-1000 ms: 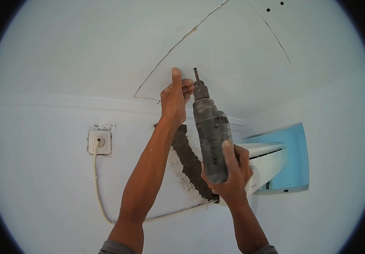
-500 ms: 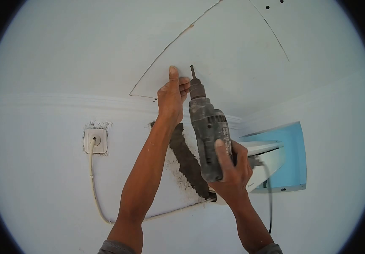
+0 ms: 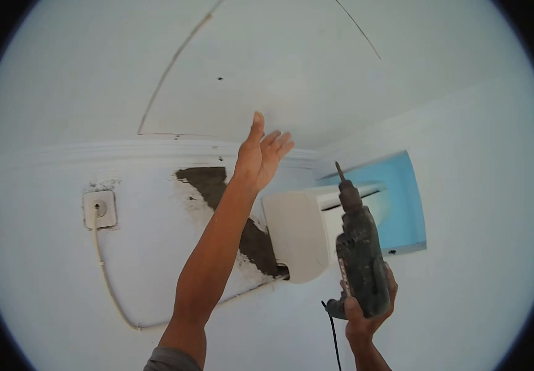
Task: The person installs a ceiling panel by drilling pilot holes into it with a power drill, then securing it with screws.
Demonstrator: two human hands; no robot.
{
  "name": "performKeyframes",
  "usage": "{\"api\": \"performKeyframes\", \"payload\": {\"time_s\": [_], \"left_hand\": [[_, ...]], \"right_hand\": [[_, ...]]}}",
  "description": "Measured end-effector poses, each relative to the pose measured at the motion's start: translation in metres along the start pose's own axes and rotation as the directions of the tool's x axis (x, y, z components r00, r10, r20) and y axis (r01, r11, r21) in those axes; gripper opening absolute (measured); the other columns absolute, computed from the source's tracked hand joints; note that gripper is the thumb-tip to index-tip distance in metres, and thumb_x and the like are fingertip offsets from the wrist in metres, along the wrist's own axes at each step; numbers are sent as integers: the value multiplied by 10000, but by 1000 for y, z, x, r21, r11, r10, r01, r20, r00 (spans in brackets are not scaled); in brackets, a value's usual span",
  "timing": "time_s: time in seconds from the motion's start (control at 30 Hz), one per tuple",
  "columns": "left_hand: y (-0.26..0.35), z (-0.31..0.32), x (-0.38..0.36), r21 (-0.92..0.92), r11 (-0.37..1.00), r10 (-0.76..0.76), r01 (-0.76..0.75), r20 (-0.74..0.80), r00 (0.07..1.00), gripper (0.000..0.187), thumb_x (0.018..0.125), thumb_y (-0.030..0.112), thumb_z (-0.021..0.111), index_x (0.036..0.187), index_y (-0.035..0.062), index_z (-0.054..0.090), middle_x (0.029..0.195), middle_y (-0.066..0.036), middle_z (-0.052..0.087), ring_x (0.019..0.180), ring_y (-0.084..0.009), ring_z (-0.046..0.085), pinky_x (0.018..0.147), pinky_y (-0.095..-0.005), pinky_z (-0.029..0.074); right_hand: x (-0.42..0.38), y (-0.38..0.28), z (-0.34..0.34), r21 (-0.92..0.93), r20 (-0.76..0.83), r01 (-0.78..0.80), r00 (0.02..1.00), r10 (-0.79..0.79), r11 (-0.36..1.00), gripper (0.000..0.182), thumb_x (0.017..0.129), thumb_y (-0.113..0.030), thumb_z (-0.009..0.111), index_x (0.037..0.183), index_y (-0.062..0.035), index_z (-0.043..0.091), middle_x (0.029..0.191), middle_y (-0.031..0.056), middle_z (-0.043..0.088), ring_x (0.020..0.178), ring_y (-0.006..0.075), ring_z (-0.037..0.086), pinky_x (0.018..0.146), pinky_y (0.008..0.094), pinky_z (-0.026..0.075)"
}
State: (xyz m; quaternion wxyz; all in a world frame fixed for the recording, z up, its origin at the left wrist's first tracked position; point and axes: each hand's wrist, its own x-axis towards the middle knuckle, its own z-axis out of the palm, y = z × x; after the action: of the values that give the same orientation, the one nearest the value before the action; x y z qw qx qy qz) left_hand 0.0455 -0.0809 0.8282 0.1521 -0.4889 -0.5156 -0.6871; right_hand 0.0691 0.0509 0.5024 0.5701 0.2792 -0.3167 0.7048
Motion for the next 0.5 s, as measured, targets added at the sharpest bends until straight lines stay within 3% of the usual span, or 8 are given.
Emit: {"api": "performKeyframes", "payload": {"time_s": [0.07,0.17,0.3,0.37,0.5], "left_hand": [[-11,21,17,-224,973,59,-57,-1,998,1259,804,559,672,1416,-14,-267,1519,-311,-59,1422,-445,89,1142,-524,259],[-18,50,35,-394,913,98,-105,-38,994,1238,789,557,691,1456,58,-224,1533,-265,-92,1433,-428,-3,1148,-565,205],[-25,71,45,-492,862,130,-125,-25,991,1190,774,545,715,1494,123,-133,1547,-213,-87,1436,-413,-35,1143,-600,169],[-26,77,50,-483,841,219,-242,-106,970,1106,781,540,711,1506,129,-16,1554,-172,-35,1437,-406,8,1138,-606,180],[-35,83,53,-422,841,320,-340,-118,940,1013,809,546,684,1499,106,87,1541,-157,70,1427,-397,84,1132,-596,205]], "right_hand": [[-10,-3,-26,-39,-67,-136,989,133,990,894,720,-416,773,1344,66,352,1233,174,438,1128,272,486,900,423,473],[-25,-2,-63,-97,-166,-201,969,183,975,923,702,-440,778,1339,71,348,1208,174,449,1124,272,499,903,411,478],[-32,-17,-96,-139,-268,-253,940,209,957,925,682,-426,797,1332,62,354,1164,181,493,998,261,581,837,399,522],[-34,-19,-112,-149,-325,-256,925,197,955,922,674,-415,806,1336,44,359,1108,174,534,879,246,623,782,392,549],[-35,-29,-136,-187,-363,-260,914,179,947,933,664,-415,813,1335,46,358,1085,177,556,876,244,622,763,382,547]]}}
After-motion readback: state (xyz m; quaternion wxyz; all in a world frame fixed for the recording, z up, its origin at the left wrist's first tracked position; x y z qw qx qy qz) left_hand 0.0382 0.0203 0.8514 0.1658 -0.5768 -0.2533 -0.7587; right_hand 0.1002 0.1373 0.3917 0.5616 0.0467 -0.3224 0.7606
